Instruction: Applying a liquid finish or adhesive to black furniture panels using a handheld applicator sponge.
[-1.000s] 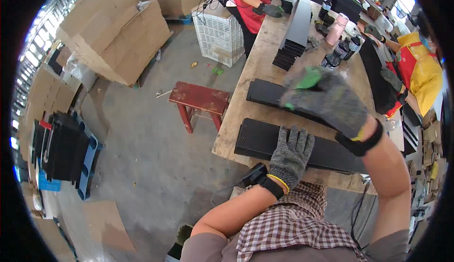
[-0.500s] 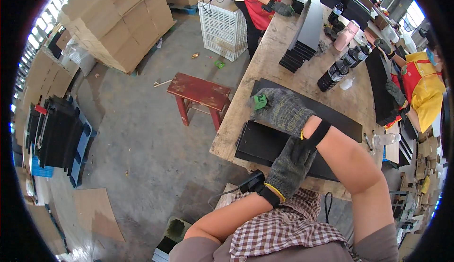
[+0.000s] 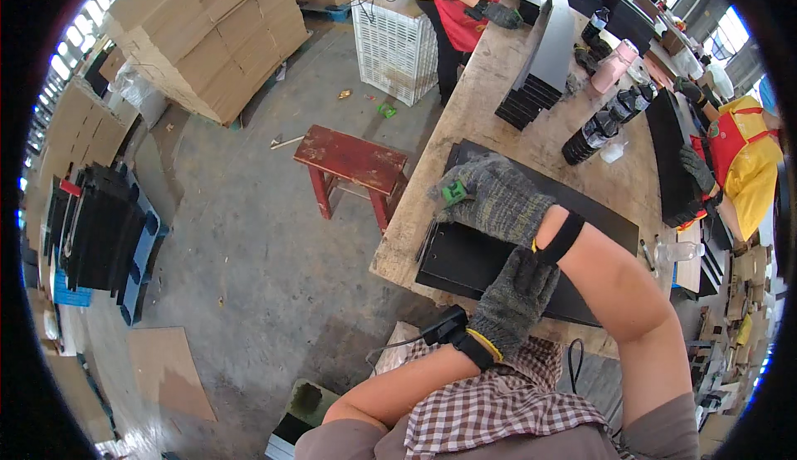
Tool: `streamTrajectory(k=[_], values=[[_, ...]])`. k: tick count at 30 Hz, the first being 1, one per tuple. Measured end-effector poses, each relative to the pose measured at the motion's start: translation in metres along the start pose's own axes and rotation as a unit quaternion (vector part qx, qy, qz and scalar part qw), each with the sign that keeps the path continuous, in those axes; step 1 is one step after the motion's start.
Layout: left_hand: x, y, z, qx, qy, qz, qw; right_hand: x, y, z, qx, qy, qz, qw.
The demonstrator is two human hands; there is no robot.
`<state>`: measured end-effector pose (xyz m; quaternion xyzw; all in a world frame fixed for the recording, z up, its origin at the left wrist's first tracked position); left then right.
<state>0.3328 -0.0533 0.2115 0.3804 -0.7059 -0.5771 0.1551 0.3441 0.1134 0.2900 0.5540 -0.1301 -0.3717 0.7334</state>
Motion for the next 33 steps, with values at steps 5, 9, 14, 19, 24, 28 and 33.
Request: streamTrajectory(k=[5, 9, 14, 19, 24, 28, 33], values=[[0.0, 0.003, 0.0, -0.004, -0.003, 0.007, 1.0, -0.001, 0.005, 0.002, -0.054, -0.02, -0.03, 0.998], [0.0, -0.008, 0.0, -0.002, 0.0, 0.016, 1.0, -0.004, 0.007, 0.005, 0.063, -0.006, -0.003, 0.998], [0.0, -0.001, 0.0, 0.0, 0.007, 0.043, 0.999, -0.013, 0.004, 0.021, 0.047, -0.055, 0.015, 0.997], [0.017, -0.022, 0.003, 0.18, 0.096, 0.031, 0.978, -0.012, -0.017, 0.075, 0.021, -0.017, 0.114, 0.993], [0.016, -0.047, -0.005, 0.062, 0.081, -0.099, 0.99, -0.013, -0.019, 0.065, 0.025, -0.06, 0.035, 0.997], [0.0, -0.002, 0.007, 0.085, 0.096, 0.198, 0.972, -0.015, -0.017, 0.066, 0.01, -0.081, 0.086, 0.993], [0.01, -0.03, 0.012, 0.348, 0.144, 0.113, 0.919, -0.007, -0.027, 0.075, -0.034, 0.013, 0.05, 0.998]])
Point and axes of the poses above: each hand's wrist, its own x-axis away from the middle knuckle, its own y-axis out of the back of the hand, z = x × y, the point moved 5 cm from there along -x, towards the middle knuckle, and after that the axes turned 12 degrees about y, right-handed, at the moved point
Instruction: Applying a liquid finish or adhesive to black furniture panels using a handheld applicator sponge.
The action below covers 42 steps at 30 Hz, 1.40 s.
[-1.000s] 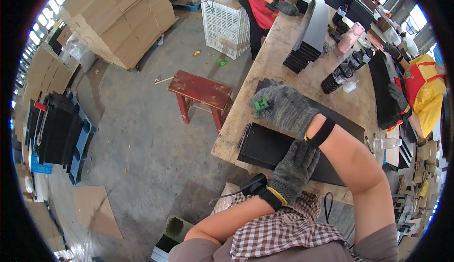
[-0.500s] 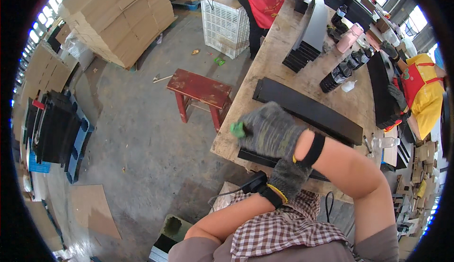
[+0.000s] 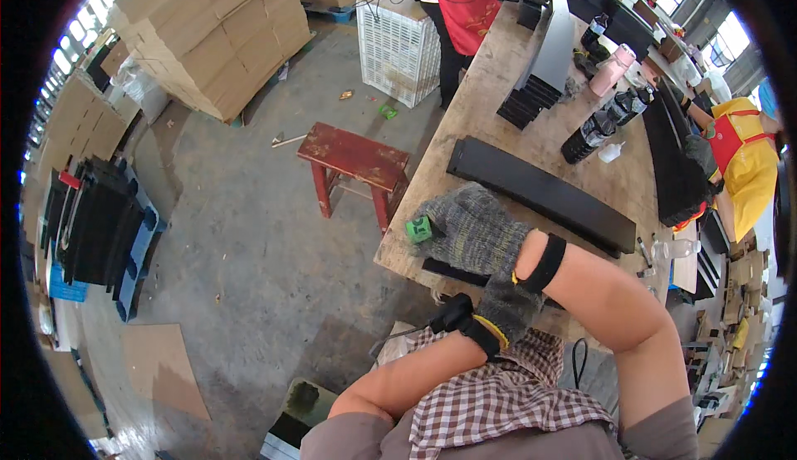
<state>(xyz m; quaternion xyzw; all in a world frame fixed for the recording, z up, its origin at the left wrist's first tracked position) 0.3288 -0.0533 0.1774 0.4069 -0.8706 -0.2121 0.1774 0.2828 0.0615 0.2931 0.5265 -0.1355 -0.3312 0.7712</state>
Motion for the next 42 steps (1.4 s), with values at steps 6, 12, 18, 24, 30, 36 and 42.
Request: streamTrajectory(k=[6, 12, 18, 24, 30, 36, 42], values=[[0.002, -0.003, -0.001, -0.137, -0.146, -0.181, 0.963, 0.007, 0.016, 0.017, 0.067, 0.054, 0.109, 0.99], [0.042, 0.015, -0.026, -0.337, -0.221, -0.236, 0.884, 0.017, 0.015, 0.016, 0.087, 0.056, 0.092, 0.99], [0.112, 0.1, -0.008, -0.134, -0.211, -0.241, 0.938, 0.036, 0.021, 0.017, 0.057, 0.071, 0.018, 0.996], [0.098, 0.187, 0.098, 0.173, 0.146, -0.358, 0.906, 0.077, 0.021, 0.031, 0.111, -0.013, -0.001, 0.994], [0.039, 0.2, 0.08, 0.016, 0.164, -0.351, 0.922, 0.115, 0.017, 0.055, 0.117, -0.068, -0.17, 0.976], [0.01, 0.188, 0.066, -0.074, 0.093, -0.274, 0.954, 0.139, -0.014, 0.053, 0.184, -0.108, -0.2, 0.956], [0.018, 0.185, 0.02, -0.211, 0.062, -0.303, 0.927, 0.27, -0.005, 0.066, 0.225, -0.256, -0.223, 0.913]])
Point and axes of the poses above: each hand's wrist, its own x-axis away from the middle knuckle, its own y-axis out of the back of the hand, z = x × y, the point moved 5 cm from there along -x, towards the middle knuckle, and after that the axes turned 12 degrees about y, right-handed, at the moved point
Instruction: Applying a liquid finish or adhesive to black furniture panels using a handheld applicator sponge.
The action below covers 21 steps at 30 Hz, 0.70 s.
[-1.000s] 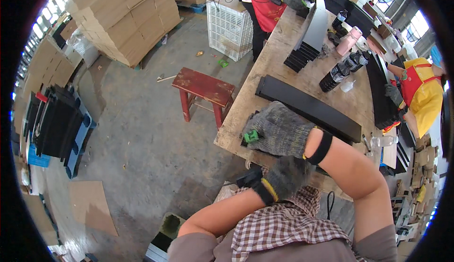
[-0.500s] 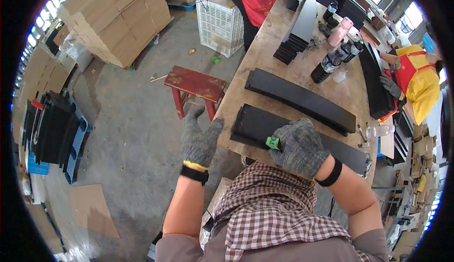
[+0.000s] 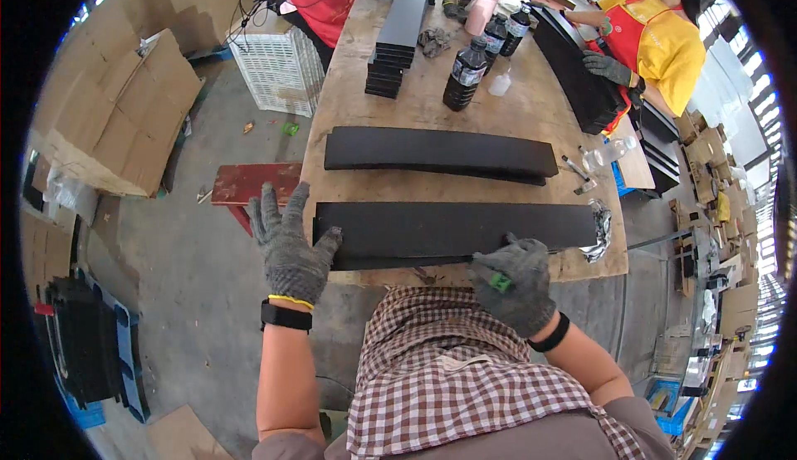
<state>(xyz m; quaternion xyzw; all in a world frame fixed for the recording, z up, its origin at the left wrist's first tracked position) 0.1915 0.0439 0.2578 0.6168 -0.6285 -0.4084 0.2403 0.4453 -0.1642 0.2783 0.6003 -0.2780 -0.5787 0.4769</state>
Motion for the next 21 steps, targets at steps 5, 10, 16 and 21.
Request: streamTrajectory(k=[5, 10, 16, 21], values=[[0.02, -0.016, -0.048, -0.077, -0.188, 0.016, 0.979, -0.03, 0.011, 0.028, -0.001, 0.051, -0.063, 0.997], [0.028, -0.034, -0.063, -0.05, -0.227, 0.112, 0.966, -0.066, -0.034, 0.041, -0.076, 0.034, -0.044, 0.996], [0.025, -0.024, -0.04, 0.001, -0.228, 0.16, 0.96, -0.034, -0.021, 0.029, -0.006, -0.003, -0.062, 0.998], [0.02, -0.029, -0.039, 0.028, -0.237, 0.172, 0.956, -0.031, 0.0, 0.019, -0.023, -0.01, -0.07, 0.997]])
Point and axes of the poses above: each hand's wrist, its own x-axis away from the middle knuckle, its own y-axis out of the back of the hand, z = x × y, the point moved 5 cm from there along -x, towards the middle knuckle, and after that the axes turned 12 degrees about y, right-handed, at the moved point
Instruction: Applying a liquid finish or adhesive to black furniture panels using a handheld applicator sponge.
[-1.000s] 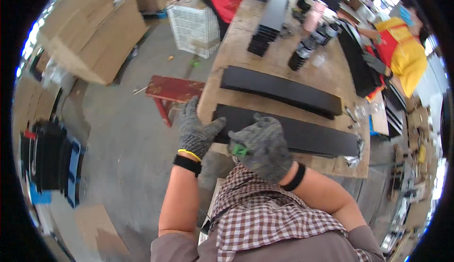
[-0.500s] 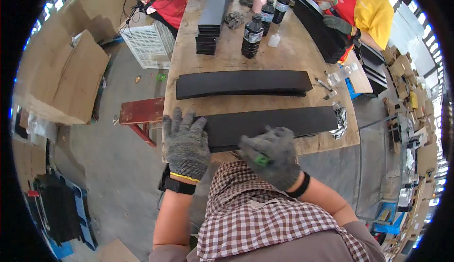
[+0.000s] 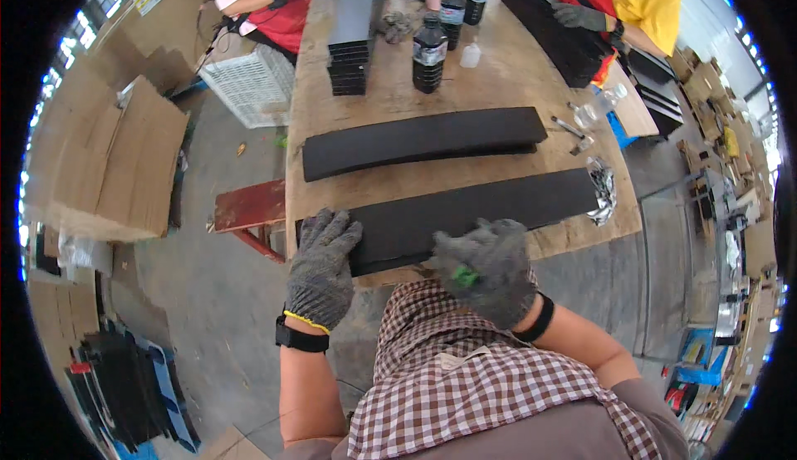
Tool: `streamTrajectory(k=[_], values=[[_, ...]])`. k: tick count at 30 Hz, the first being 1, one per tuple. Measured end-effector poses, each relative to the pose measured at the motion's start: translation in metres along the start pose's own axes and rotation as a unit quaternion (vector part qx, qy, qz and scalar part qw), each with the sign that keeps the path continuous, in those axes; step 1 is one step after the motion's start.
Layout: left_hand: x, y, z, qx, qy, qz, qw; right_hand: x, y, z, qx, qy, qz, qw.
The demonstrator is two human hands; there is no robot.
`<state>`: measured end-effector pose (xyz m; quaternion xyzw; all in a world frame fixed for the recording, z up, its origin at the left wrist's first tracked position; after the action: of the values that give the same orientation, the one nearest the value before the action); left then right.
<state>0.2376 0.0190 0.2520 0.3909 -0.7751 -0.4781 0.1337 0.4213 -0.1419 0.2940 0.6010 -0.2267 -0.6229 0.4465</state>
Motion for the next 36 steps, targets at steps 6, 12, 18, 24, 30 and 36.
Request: streamTrajectory(k=[6, 12, 18, 24, 30, 36], values=[[-0.001, 0.003, 0.001, 0.032, 0.012, 0.019, 0.999, -0.047, -0.046, 0.035, 0.002, 0.051, 0.034, 0.998], [0.001, -0.003, 0.003, 0.033, 0.039, 0.022, 0.998, 0.045, -0.011, -0.034, -0.096, -0.13, -0.026, 0.986], [0.004, -0.001, 0.008, 0.016, 0.059, 0.059, 0.996, 0.147, 0.079, -0.122, 0.002, -0.388, -0.19, 0.902], [0.0, 0.0, 0.006, 0.002, 0.069, 0.07, 0.995, 0.119, 0.079, -0.09, 0.201, -0.19, -0.091, 0.957], [-0.002, 0.001, 0.009, 0.004, 0.093, 0.087, 0.992, 0.211, 0.104, -0.195, -0.037, -0.453, -0.282, 0.845], [-0.01, -0.016, -0.053, -0.038, 0.045, 0.06, 0.996, 0.167, 0.115, -0.242, -0.381, -0.402, -0.322, 0.768]])
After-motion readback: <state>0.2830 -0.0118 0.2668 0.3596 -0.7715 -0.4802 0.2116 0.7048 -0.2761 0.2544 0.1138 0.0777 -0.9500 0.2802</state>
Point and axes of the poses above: each hand's wrist, its own x-axis away from the middle knuckle, its own y-axis out of the back of the hand, z = x × y, the point moved 5 cm from there along -x, towards the middle knuckle, and after that the axes turned 12 degrees about y, right-handed, at the moved point
